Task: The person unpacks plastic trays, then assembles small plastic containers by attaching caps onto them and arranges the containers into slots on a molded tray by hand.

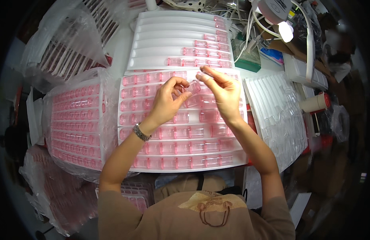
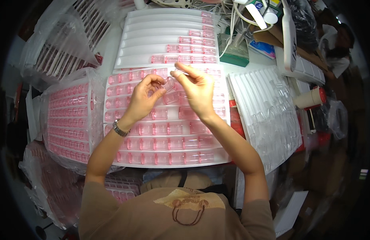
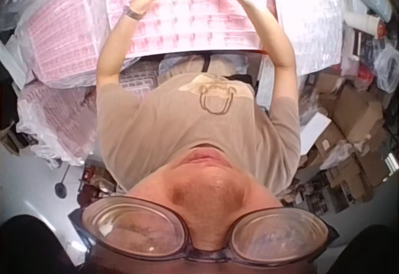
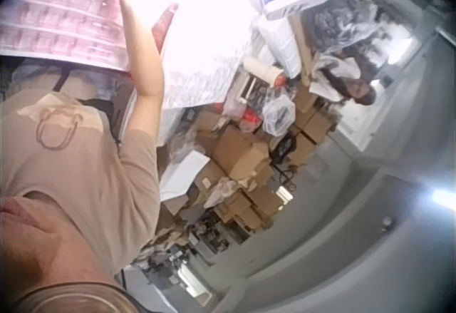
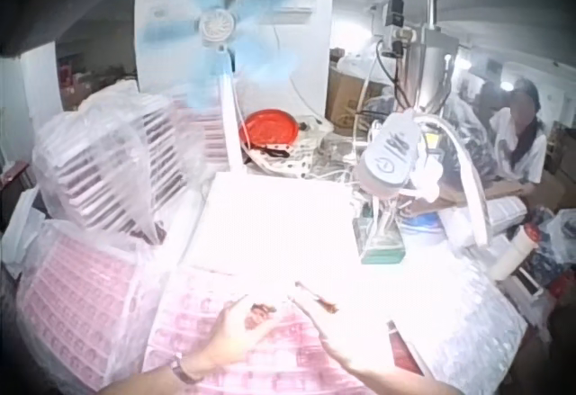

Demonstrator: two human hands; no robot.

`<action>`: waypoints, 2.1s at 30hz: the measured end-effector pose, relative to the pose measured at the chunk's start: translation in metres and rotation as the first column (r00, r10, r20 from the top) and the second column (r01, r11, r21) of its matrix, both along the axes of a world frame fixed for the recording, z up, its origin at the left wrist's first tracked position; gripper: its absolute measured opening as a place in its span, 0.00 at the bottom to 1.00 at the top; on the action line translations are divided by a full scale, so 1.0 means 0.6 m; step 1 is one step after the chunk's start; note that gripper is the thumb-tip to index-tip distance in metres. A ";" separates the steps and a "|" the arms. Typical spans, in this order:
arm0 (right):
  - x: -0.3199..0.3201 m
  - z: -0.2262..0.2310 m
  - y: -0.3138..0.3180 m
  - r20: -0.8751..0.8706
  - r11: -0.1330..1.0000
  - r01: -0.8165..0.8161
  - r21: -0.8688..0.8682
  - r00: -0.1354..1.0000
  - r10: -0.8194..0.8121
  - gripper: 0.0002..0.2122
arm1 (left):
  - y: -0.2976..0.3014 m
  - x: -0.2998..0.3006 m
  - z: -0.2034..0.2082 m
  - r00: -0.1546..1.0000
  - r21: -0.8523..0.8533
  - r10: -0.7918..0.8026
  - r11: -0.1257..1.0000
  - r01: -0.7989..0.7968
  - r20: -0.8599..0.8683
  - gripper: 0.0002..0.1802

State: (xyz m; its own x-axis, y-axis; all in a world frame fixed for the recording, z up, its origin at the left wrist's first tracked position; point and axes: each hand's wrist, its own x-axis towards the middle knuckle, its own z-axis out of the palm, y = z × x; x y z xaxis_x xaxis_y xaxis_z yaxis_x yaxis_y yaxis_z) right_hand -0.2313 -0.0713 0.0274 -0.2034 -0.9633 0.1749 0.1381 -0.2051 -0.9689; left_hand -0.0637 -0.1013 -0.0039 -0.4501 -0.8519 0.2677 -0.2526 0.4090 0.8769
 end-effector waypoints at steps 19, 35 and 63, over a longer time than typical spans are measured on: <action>-0.466 -0.104 0.029 -0.959 0.926 0.373 -0.058 -0.279 0.052 0.11 | -0.017 -0.016 0.012 0.869 -0.523 0.209 0.850 0.064 0.448 0.14; -0.313 -0.023 -0.001 -0.351 0.986 0.157 0.057 0.928 -0.127 0.12 | -0.097 0.021 0.001 0.820 -0.410 0.199 0.911 0.047 0.537 0.14; -0.449 -0.064 0.116 -0.987 0.911 0.401 -0.099 0.075 -0.140 0.09 | -0.087 0.050 0.010 0.892 -0.329 0.134 0.944 0.017 0.431 0.13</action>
